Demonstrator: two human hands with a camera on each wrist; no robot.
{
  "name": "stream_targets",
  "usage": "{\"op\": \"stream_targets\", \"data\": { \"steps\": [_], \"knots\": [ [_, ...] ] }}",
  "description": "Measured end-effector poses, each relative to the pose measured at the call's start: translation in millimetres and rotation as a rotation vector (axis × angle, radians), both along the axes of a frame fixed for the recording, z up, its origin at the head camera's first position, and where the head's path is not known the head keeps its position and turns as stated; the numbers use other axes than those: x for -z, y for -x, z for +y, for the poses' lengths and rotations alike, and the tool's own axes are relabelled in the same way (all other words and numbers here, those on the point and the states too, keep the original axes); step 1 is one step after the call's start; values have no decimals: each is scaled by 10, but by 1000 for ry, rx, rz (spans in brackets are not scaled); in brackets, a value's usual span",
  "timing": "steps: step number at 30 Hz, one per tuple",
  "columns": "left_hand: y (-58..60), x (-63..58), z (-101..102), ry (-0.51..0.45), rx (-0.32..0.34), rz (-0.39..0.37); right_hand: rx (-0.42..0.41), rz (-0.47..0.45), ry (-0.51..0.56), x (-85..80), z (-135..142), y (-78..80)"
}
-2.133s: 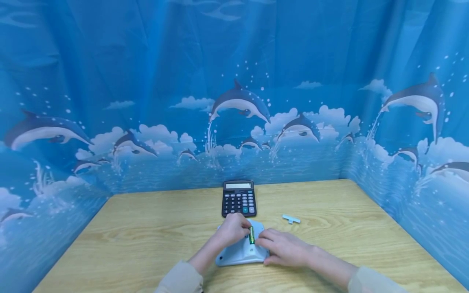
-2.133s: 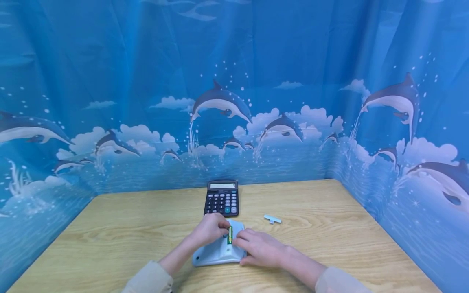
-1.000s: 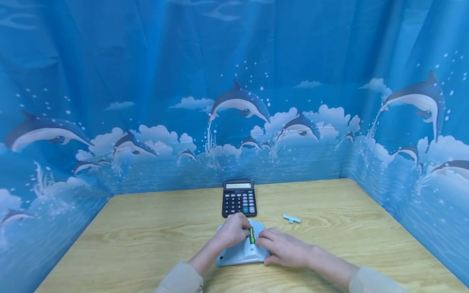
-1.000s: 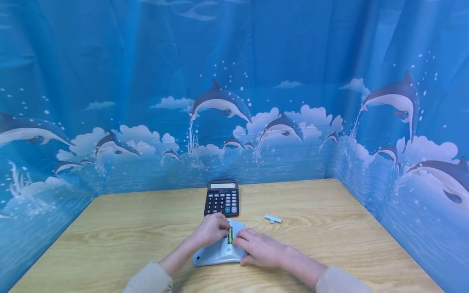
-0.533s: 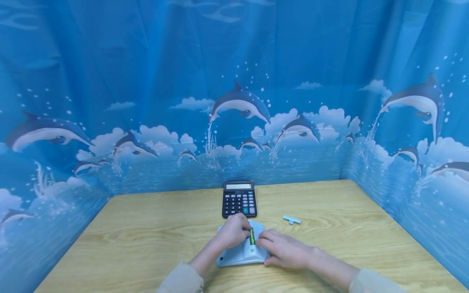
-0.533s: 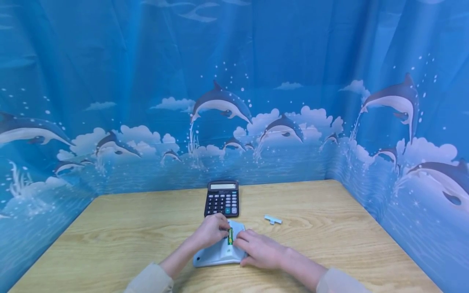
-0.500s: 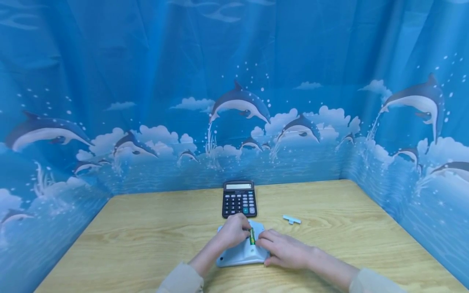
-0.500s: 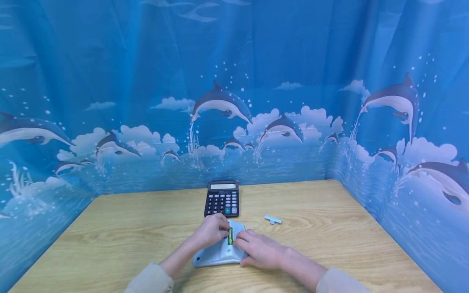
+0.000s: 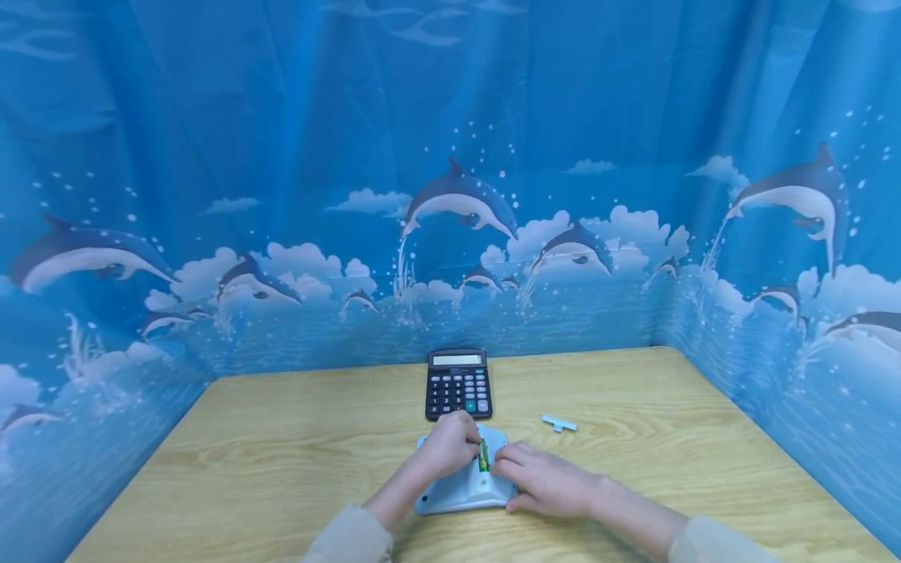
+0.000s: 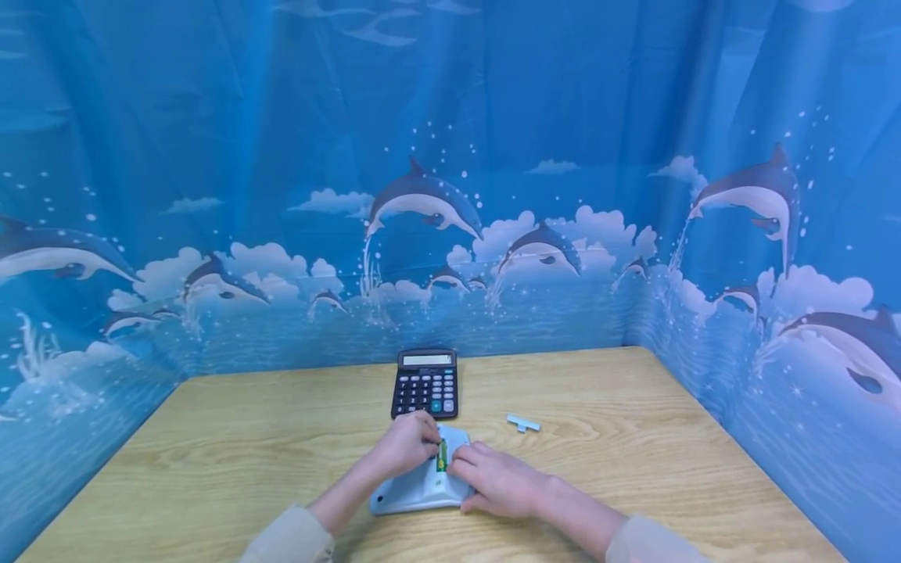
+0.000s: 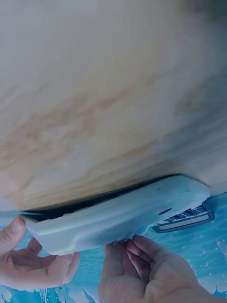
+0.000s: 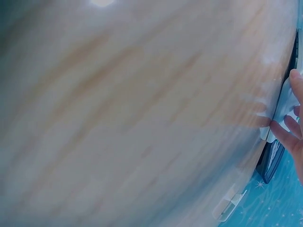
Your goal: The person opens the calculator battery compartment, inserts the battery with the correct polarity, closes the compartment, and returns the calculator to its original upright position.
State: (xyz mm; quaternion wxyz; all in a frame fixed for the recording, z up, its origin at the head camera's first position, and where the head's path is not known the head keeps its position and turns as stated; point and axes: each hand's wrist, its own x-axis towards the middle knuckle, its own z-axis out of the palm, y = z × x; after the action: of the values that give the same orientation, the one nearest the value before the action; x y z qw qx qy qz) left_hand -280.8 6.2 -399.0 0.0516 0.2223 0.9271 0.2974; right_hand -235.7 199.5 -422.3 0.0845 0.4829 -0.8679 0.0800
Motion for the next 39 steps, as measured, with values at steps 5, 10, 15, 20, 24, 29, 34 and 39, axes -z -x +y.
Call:
{"op": "stream_targets", "data": {
  "steps": [5,10,15,20,24,29,34,39],
  "knots": [
    [-6,23,-5,-11,-10,-5,-10,18,4,14,-9,4],
    [-13,34,-11,-20,-16,-17,-17,21,6,27,-17,-3],
    [-23,39,-28,-1,-11,-1,-15,11,6,26,-26,-5],
    [-52,-2,-61,48,16,38,7,16,-12,7,-28,3],
    [-81,-39,-98,116,33,55,30,34,-30,-6,-27,12],
    [-129,-44,-149,180,70,80,53,14,-33,-17,-21,-4],
    [-159,-41,-194,185,107,137,85,-17,-39,-27,-14,-9],
    [-185,-43,-233,215,166,199,92,-18,-41,-47,-2,-2]
  ]
}}
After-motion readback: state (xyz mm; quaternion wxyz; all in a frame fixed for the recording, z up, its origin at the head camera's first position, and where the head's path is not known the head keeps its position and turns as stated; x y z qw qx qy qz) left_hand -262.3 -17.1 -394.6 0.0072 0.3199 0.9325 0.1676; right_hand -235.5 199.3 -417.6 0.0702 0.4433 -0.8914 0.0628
